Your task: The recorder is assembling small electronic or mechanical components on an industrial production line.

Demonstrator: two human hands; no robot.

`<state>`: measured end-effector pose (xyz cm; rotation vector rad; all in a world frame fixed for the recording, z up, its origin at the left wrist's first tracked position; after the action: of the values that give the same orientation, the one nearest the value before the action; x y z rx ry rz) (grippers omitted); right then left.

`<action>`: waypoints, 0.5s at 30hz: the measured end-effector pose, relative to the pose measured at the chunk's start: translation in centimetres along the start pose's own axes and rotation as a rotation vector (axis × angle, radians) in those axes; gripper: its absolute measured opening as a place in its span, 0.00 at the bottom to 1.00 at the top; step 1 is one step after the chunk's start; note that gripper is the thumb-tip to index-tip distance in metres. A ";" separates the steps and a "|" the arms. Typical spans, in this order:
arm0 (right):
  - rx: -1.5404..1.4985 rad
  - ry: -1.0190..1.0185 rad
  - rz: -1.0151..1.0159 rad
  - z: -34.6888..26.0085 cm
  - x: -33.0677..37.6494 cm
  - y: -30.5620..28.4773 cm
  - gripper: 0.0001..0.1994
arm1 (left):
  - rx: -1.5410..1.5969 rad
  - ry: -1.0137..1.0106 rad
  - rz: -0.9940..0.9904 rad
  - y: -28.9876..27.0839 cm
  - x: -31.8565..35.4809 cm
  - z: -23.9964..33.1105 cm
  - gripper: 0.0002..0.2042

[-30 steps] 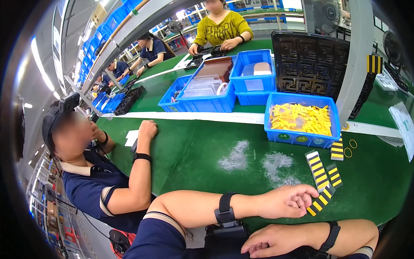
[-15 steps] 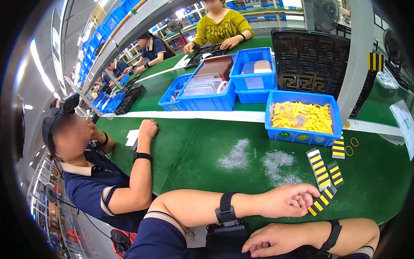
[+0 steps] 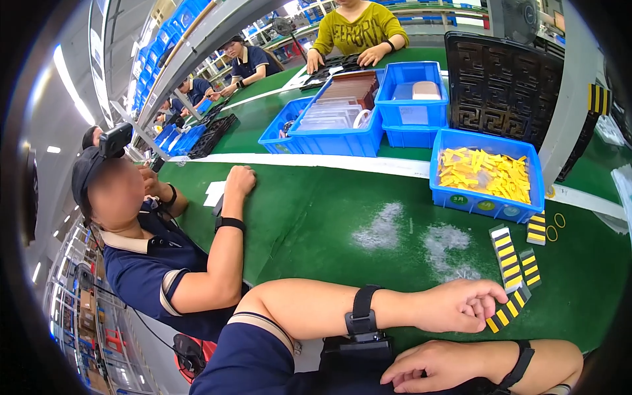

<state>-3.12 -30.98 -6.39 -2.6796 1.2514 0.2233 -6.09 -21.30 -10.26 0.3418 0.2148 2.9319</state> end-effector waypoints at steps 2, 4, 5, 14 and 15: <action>-0.007 -0.007 0.007 0.0 0.0 0.0 0.09 | -0.030 0.016 0.013 0.0 -0.1 0.0 0.21; -0.004 0.016 -0.004 -0.2 -0.1 0.0 0.09 | 0.006 0.006 0.001 0.1 -0.2 -0.4 0.21; -0.004 0.016 -0.004 -0.1 -0.1 0.0 0.09 | 0.006 0.006 0.001 0.0 -0.2 -0.4 0.21; -0.268 0.087 0.007 -0.1 0.1 -0.5 0.10 | -0.047 0.012 0.009 -0.1 -0.1 -0.2 0.21; -0.274 0.096 0.002 -0.1 0.1 -0.5 0.10 | -0.042 0.011 0.006 0.0 -0.1 -0.3 0.21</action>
<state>-2.66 -30.77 -6.28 -2.9517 1.3391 0.2893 -6.02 -21.35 -10.56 0.3202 0.1543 2.9403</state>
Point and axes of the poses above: each hand's wrist, its own x-axis away from the middle knuckle, its own y-axis out of the palm, z = x × y, the point moved 1 cm from there along -x, towards the middle knuckle, and after that the axes turned 14 degrees about -y, right-handed, at the moved point
